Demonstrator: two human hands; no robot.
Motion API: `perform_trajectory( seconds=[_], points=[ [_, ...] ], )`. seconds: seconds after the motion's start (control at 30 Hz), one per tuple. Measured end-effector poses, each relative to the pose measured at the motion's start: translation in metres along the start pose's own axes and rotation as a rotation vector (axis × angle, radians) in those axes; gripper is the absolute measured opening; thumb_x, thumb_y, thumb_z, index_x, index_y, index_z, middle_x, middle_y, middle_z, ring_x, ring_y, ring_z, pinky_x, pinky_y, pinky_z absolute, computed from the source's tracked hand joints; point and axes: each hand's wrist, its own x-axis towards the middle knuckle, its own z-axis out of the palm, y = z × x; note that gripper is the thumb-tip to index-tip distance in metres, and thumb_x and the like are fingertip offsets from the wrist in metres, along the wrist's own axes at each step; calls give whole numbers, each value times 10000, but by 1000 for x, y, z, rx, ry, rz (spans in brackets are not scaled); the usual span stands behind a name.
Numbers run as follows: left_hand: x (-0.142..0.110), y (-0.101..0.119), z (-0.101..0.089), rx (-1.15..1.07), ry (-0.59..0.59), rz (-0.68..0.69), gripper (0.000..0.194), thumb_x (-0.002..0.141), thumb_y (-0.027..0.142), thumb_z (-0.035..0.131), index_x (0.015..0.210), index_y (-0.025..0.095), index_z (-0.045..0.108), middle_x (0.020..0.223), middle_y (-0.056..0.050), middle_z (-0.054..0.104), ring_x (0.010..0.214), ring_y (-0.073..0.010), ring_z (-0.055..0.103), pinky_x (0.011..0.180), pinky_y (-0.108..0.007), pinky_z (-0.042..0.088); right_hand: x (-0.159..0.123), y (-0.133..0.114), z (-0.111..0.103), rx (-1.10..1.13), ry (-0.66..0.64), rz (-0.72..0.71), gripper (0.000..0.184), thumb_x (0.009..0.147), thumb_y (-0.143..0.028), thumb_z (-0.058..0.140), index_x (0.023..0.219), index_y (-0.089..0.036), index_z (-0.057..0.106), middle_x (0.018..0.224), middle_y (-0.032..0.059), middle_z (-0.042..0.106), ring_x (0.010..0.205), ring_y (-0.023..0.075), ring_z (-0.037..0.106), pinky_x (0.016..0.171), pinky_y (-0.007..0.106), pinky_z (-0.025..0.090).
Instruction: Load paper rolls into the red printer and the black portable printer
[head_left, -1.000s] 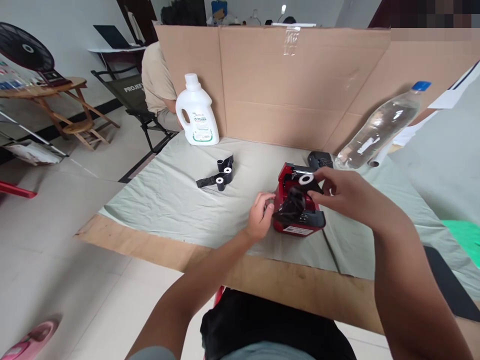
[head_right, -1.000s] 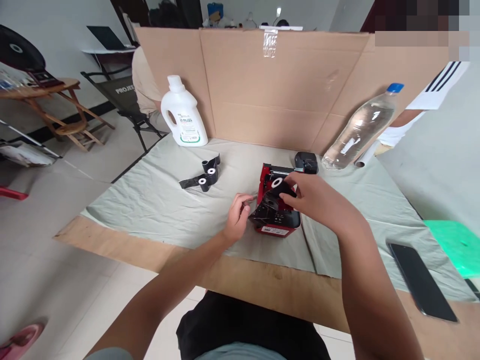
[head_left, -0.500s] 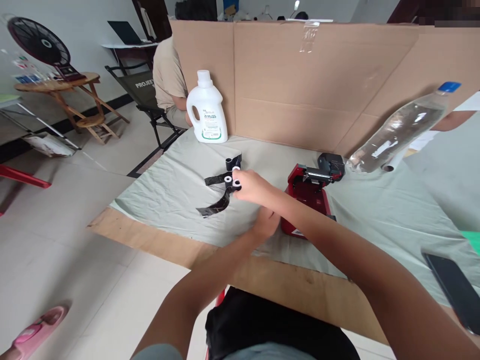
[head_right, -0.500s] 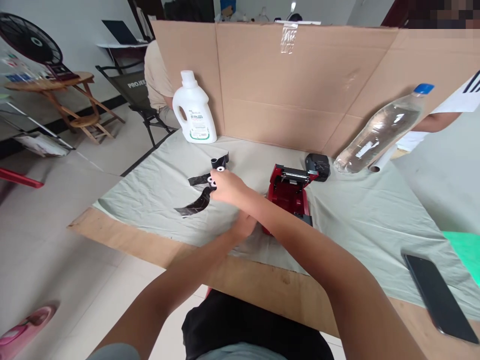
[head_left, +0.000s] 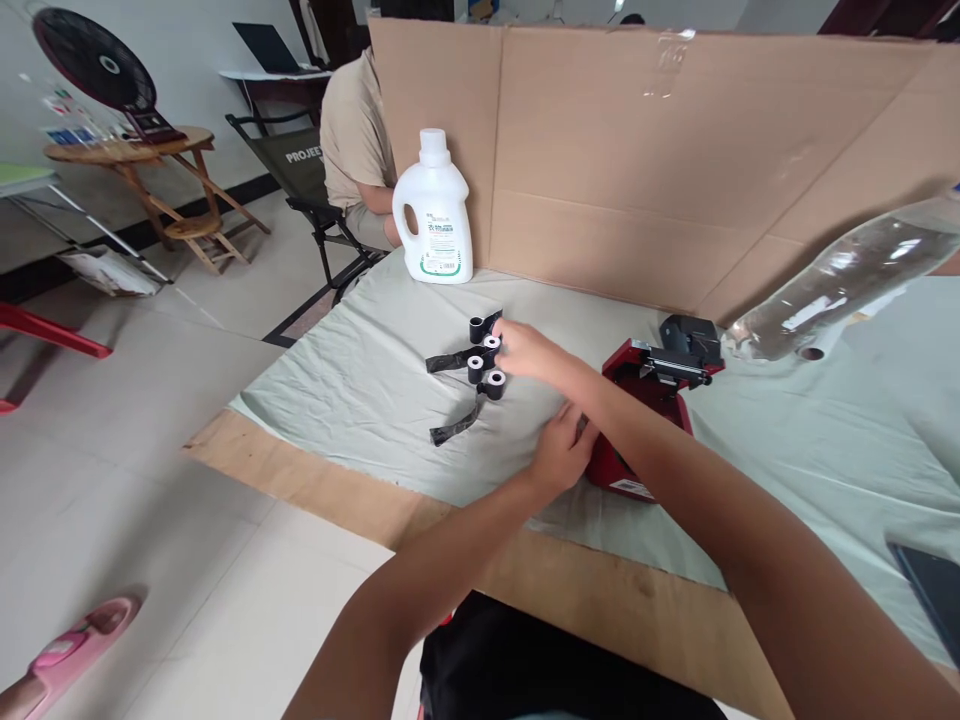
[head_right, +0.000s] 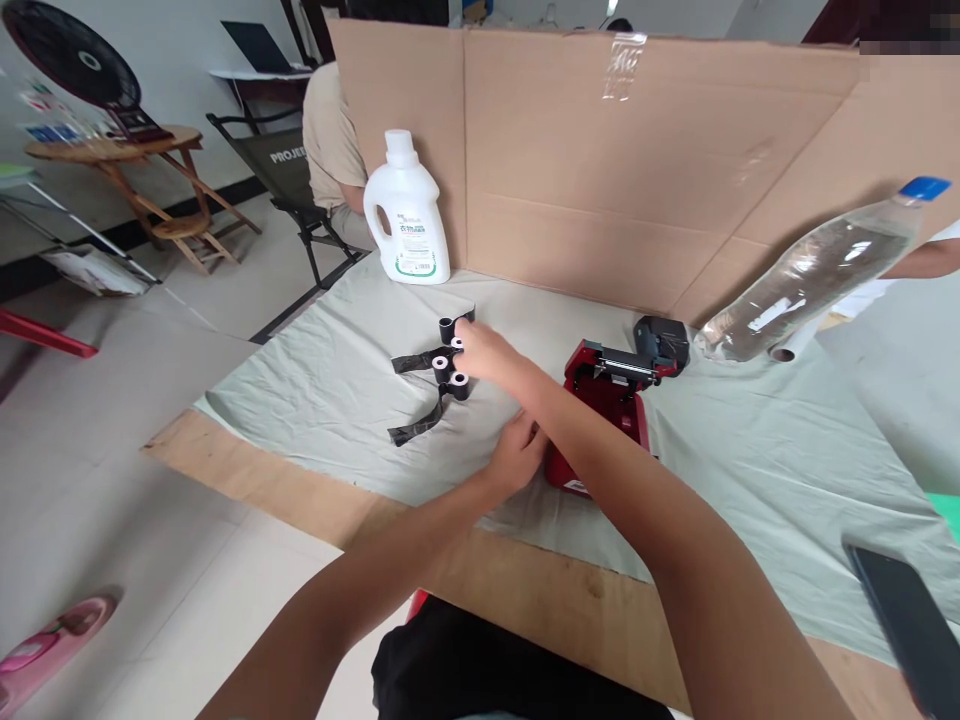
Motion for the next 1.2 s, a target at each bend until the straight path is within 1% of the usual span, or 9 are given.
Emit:
perform_trajectory(
  seconds=[0.1, 0.3, 0.47, 0.57, 0.7, 0.87, 0.93, 1.03, 1.2],
  points=[
    [1, 3, -1, 33, 0, -23, 194, 1023, 320, 480, 1106, 240, 636, 1102, -58, 693, 999, -238, 660, 930, -441, 558, 32, 5, -8, -102, -4, -9, 192, 877, -198, 632, 1063, -180, 678, 1239, 122, 657, 1159, 285, 576, 909, 330, 478],
    [1, -2, 0, 0, -4, -7, 157, 1001, 256, 501, 1053, 254, 649, 1136, -69, 700, 1073, -260, 656, 944, -448, 552, 70, -3, 4, -169, -32, 82, 203, 781, -240, 769, 915, -99, 709, 1217, 248, 634, 1267, 447, 458, 914, 465, 509],
    [3, 0, -4, -11, 16, 14, 167, 1003, 250, 486, 1059, 226, 642, 1135, -76, 689, 1058, -252, 649, 945, -434, 542, 63, -5, 0, -116, 65, 9, 232, 947, -260, 567, 1045, -93, 694, 1147, 195, 681, 1112, 313, 586, 910, 385, 487],
    [6, 2, -6, -9, 57, -13, 166, 1012, 284, 492, 1061, 211, 633, 1063, -59, 675, 911, -200, 633, 867, -374, 540, 35, 2, -14, 5, 150, -68, 334, 986, -276, 464, 1221, -132, 653, 1061, 105, 724, 920, 215, 639, 842, 319, 491],
    [12, 4, -11, -85, 203, -106, 237, 994, 344, 558, 1182, 201, 562, 1038, -42, 640, 727, -121, 552, 722, -282, 511, -39, 18, -40, 337, 362, -187, 429, 940, -267, 467, 1313, -186, 665, 1198, 82, 705, 983, 207, 655, 907, 320, 495],
    [10, 10, -22, 27, 330, 90, 538, 917, 582, 641, 1282, 205, 525, 1156, -102, 582, 911, -188, 597, 807, -336, 526, -147, 50, -63, 488, 272, -48, 510, 957, -341, 473, 1452, -261, 572, 1175, 57, 688, 881, 195, 678, 864, 369, 558],
    [5, 13, -26, 152, 275, 321, 672, 872, 624, 678, 1378, 216, 508, 1264, -140, 548, 1047, -245, 594, 894, -387, 524, -178, 68, -63, 490, 245, -51, 525, 943, -370, 524, 1457, -267, 546, 1169, 57, 704, 953, 221, 684, 894, 392, 560],
    [-5, 18, -25, 366, 72, 643, 416, 927, 473, 665, 1314, 324, 628, 1277, -96, 585, 1102, -243, 588, 944, -384, 487, -209, 96, -56, 349, 213, -49, 445, 918, -381, 581, 1334, -229, 629, 1146, 79, 731, 1013, 263, 685, 938, 437, 548],
    [-17, 27, -5, 545, -110, 816, 200, 965, 347, 639, 1114, 421, 749, 1067, -19, 709, 1003, -196, 599, 861, -336, 417, -218, 125, -37, 76, 257, -40, 342, 913, -229, 548, 1215, -194, 705, 1188, 118, 738, 1094, 293, 683, 997, 465, 519]
  ],
)
